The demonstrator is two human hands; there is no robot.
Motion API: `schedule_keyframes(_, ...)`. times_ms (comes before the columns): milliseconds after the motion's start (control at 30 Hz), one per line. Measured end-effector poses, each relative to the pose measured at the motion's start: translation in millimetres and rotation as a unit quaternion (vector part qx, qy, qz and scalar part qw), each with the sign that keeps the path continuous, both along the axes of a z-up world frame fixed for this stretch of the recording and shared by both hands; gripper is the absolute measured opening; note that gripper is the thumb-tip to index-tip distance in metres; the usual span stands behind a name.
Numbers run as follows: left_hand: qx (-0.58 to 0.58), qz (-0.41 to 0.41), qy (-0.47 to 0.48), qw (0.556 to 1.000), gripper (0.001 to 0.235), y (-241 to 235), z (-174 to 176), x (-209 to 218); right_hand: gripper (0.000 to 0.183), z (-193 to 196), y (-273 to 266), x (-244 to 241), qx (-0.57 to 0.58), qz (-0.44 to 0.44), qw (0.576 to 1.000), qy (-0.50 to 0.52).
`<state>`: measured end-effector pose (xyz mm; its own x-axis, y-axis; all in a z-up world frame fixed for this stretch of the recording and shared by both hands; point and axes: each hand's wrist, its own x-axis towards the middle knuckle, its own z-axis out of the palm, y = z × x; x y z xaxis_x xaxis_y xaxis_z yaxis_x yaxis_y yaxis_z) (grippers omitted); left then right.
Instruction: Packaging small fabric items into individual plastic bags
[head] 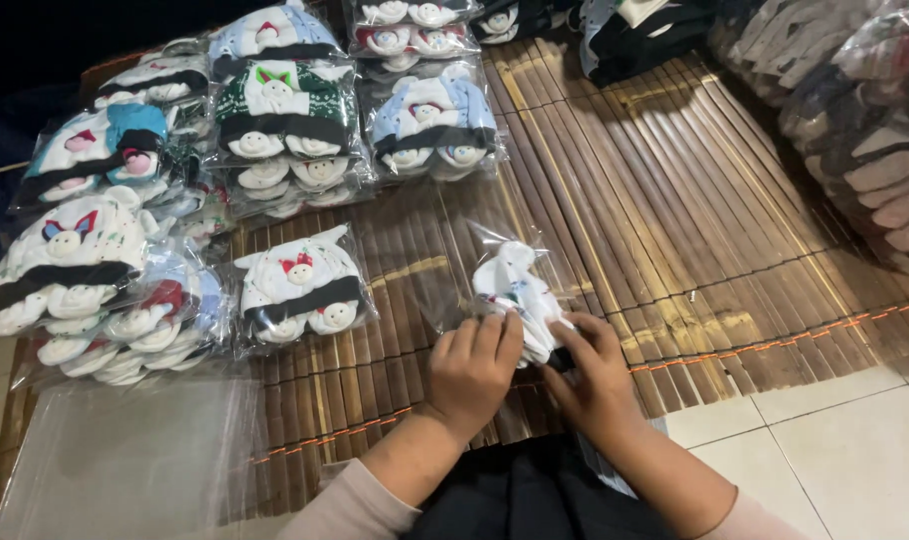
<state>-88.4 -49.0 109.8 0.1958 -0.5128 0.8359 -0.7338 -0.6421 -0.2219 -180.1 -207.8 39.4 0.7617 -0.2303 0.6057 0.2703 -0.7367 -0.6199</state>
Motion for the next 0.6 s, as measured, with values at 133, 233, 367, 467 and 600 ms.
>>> schedule_keyframes(133, -0.015, -0.009, -0.002, 1.0, 0.011, 0, 6, -6, 0.058, -6, 6, 1, 0.007, -0.003, 1.0, -0.021)
schedule_keyframes(233, 0.055, -0.032, 0.071, 0.995, 0.031, 4, 6, -12, 0.06, -10, 9, -5, -0.01, 0.007, 1.0, -0.014)
schedule_keyframes(367, 0.021, -0.014, 0.109, 0.994, 0.027, 5, 1, -2, 0.065, -35, 4, -6, 0.03, 0.019, 0.995, -0.098)
schedule_keyframes(467, -0.024, -0.087, 0.156, 0.984, 0.025, 2, 4, -3, 0.063, -28, -1, -5, 0.016, 0.038, 0.989, -0.139)
schedule_keyframes(600, -0.062, -0.163, 0.227, 0.958, 0.027, 0, -3, -5, 0.056, -34, -3, -4, -0.034, 0.018, 0.993, -0.115)
